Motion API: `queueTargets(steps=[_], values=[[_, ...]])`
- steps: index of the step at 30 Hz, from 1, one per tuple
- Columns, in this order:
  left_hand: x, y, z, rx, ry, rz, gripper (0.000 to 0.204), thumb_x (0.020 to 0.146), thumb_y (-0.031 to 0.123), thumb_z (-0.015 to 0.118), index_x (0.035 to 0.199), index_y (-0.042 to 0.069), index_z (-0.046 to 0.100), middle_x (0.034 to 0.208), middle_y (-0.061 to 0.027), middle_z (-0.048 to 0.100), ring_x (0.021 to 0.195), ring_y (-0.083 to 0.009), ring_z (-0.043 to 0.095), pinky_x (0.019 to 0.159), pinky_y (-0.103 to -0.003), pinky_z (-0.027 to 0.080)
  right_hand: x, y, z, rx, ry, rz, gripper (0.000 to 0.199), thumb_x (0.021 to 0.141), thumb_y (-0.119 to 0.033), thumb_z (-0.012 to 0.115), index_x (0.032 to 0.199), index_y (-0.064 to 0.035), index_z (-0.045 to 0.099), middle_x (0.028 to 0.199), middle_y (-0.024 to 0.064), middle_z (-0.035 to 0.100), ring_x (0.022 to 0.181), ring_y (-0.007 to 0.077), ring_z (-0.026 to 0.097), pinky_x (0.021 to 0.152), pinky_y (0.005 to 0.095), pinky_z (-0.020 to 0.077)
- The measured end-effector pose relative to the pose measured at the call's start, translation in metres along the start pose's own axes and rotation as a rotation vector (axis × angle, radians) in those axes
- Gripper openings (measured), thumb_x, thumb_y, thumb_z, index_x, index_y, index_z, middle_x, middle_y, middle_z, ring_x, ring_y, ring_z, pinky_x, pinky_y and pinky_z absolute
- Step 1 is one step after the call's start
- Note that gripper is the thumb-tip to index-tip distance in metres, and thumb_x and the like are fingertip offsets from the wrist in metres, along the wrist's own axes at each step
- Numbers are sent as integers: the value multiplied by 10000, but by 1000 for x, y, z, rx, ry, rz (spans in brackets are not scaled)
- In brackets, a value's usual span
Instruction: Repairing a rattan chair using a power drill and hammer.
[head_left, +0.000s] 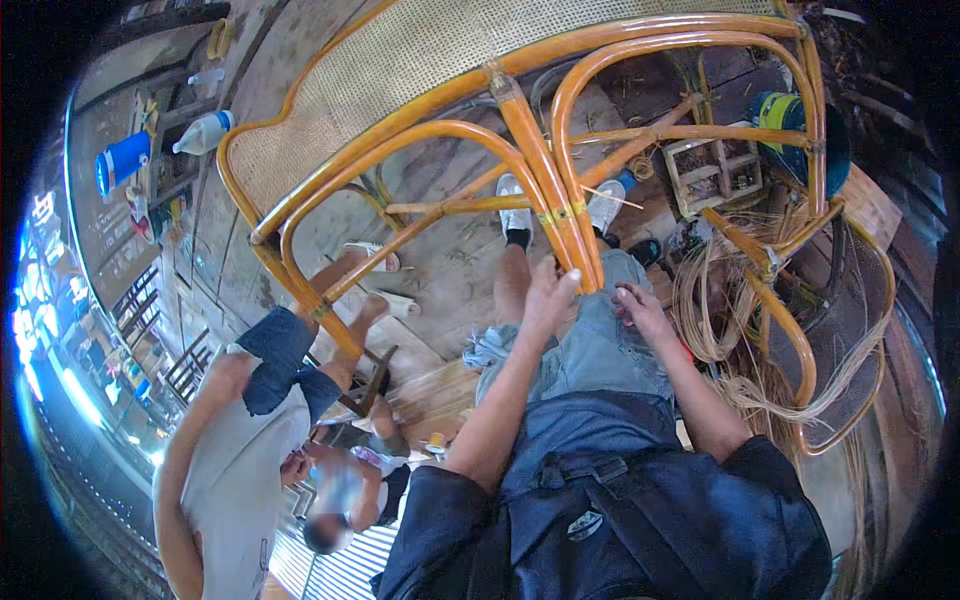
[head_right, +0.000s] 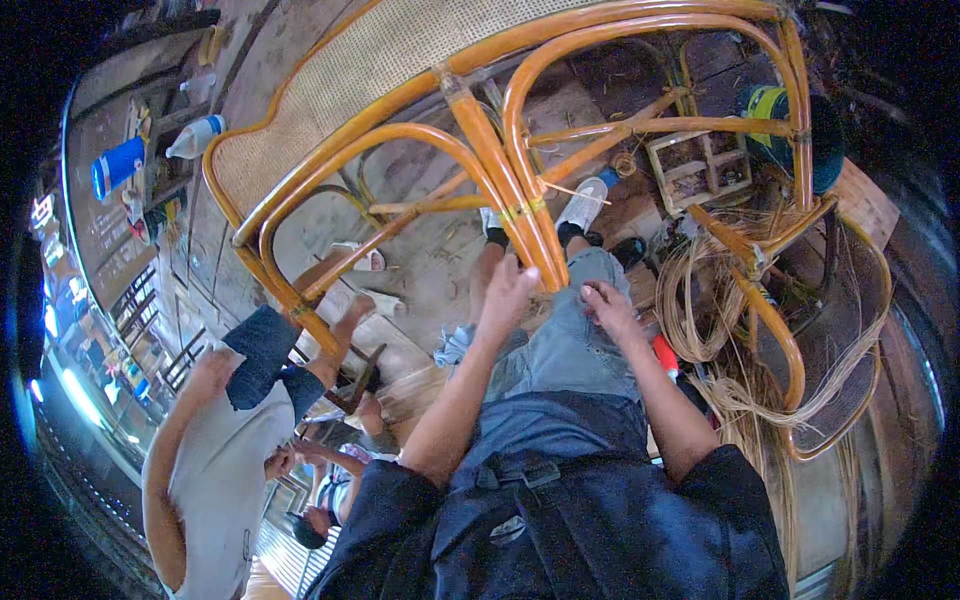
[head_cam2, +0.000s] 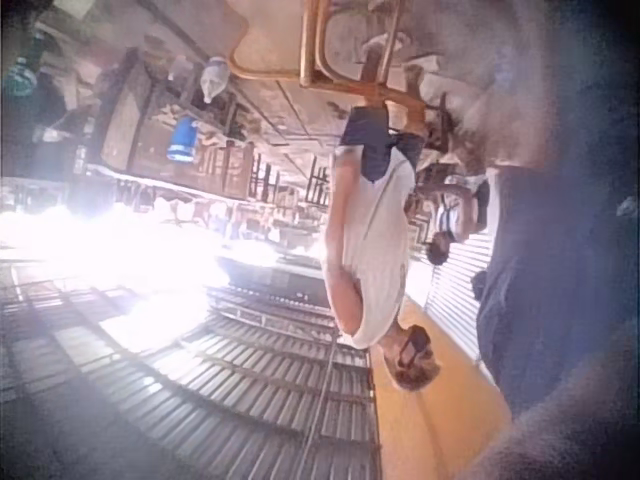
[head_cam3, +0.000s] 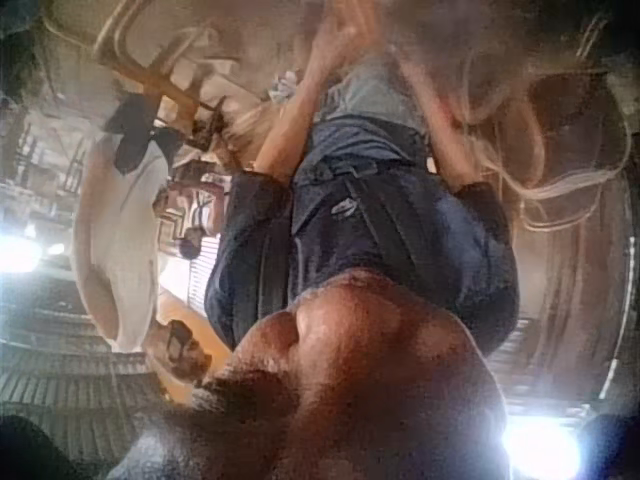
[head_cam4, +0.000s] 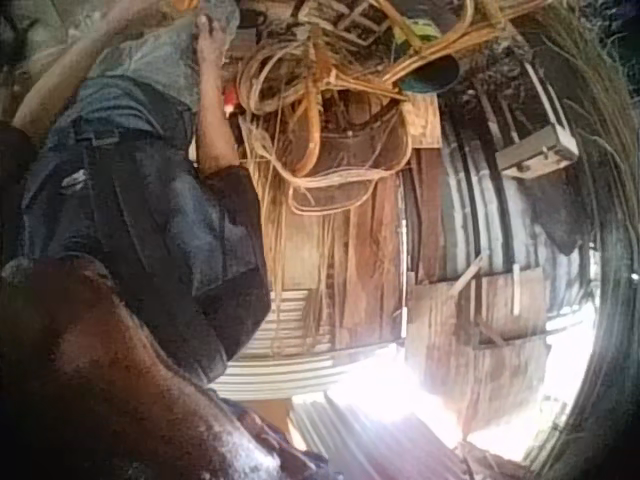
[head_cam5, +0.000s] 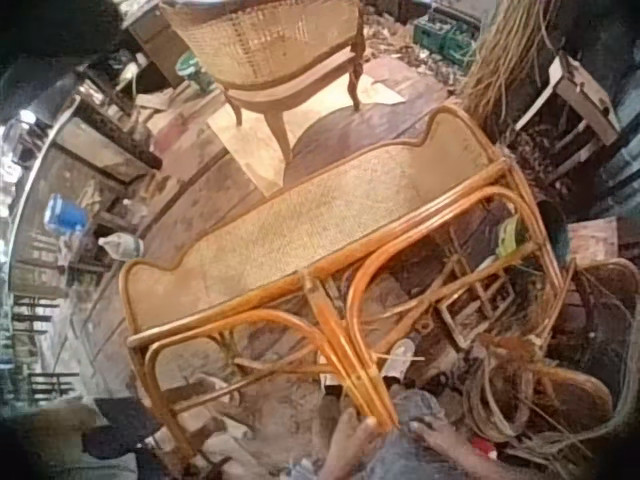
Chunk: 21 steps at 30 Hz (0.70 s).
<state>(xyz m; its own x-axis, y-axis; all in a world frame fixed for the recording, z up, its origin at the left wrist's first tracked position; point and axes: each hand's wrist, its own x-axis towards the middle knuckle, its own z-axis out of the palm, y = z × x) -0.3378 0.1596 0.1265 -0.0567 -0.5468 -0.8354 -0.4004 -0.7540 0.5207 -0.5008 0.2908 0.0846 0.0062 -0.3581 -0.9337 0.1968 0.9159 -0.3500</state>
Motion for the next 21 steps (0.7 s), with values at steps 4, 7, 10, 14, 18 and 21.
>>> queueTargets(steps=[4, 7, 10, 14, 18, 21], values=[[9, -12, 34, -149, -156, -242, 380, 852, 295, 565, 1098, 14, 495, 937, -46, 571, 820, -93, 534, 701, -251, 451, -1, -7, -8, -109, 25, -42, 391, 880, -339, 519, 1146, -53, 534, 901, 37, 603, 713, 127, 566, 627, 255, 468], [14, -17, 40, -369, -86, 25, 285, 869, 234, 563, 1047, 14, 527, 900, -24, 587, 782, -85, 547, 698, -237, 454, 2, -22, 2, -119, 7, -109, 380, 880, -327, 518, 1140, -51, 540, 880, 60, 608, 727, 148, 575, 662, 278, 471], [14, -21, 41, -271, -34, -29, 299, 860, 229, 578, 1054, 7, 527, 909, -30, 593, 804, -93, 556, 708, -241, 456, 7, -40, 14, -90, 4, -134, 360, 882, -316, 512, 1128, -56, 552, 858, 73, 611, 731, 147, 580, 681, 295, 468], [13, -21, 41, -206, -30, 42, 311, 843, 234, 599, 1035, -2, 531, 910, -34, 598, 794, -101, 561, 701, -246, 458, 13, -50, 25, -248, 31, -134, 334, 884, -316, 495, 1076, -50, 560, 838, 139, 622, 747, 220, 605, 682, 334, 468], [17, -19, 40, -142, -15, 79, 319, 835, 237, 602, 1029, -6, 532, 904, -48, 603, 799, -110, 564, 706, -252, 460, 27, -40, 28, -271, 42, -129, 327, 887, -313, 489, 1046, -37, 565, 852, 183, 615, 784, 277, 607, 695, 362, 465], [16, -17, 39, -200, -61, 78, 328, 830, 234, 602, 1033, -14, 532, 905, -65, 607, 804, -120, 567, 709, -258, 461, 31, -32, 28, -327, 43, -159, 325, 891, -313, 483, 1038, -37, 571, 872, 200, 610, 809, 308, 602, 708, 381, 460]])
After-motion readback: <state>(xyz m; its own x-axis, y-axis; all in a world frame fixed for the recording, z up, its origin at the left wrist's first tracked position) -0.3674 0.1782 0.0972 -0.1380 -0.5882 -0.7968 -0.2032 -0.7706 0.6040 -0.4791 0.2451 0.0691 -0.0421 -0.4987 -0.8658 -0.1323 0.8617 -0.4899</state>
